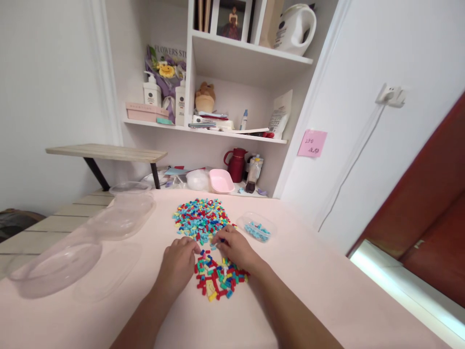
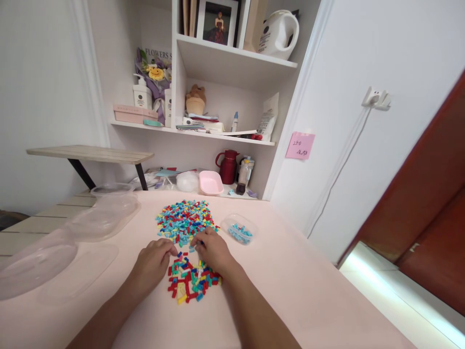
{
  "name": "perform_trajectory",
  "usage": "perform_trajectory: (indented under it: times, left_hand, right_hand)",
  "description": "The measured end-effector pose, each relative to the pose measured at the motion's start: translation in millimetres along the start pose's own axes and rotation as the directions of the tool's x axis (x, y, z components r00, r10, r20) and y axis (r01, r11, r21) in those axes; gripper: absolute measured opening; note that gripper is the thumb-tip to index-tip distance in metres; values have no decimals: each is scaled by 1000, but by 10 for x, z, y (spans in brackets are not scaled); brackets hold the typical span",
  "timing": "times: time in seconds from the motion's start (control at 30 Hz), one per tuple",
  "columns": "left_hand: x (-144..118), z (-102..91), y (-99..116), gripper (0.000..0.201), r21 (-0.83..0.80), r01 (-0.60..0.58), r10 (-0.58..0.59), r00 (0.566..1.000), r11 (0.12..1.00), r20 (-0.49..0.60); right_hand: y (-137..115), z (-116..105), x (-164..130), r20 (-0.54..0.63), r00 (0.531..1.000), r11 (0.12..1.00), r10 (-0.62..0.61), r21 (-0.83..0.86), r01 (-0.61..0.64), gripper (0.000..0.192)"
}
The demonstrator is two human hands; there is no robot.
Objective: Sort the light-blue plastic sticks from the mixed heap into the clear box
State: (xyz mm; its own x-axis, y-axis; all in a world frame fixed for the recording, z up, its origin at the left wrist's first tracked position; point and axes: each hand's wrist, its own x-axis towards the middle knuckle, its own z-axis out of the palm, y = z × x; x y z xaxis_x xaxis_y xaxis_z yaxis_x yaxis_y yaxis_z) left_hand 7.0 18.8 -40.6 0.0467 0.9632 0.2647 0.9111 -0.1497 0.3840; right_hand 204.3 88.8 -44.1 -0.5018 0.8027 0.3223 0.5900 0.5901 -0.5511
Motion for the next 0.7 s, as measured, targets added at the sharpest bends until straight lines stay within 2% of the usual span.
perform_trajectory:
  times: [0.13, 0.23, 0.43, 0.7]
  left_hand:
    - [1, -9, 13, 33, 7, 5, -5, 1000, 1000, 1]
    - [0, -16, 27, 33, 4, 13, -13, 1000, 1000, 6]
    - [-9, -19, 28, 33, 2, -1, 1, 1000, 1000, 5]
    - [-14, -19, 36, 33, 12, -9, 9, 1000, 1000, 8]
  right_hand:
    - [8, 4, 0, 14, 1000, 1000, 13, 9, -13, 25]
    - [0, -14, 2, 26, 999, 1000, -22, 7, 22, 29]
    - [-47, -43, -11, 77, 994, 996, -74, 60, 70, 16]
    - [-16, -28, -1, 103, 992, 997, -74, 26, 72, 16]
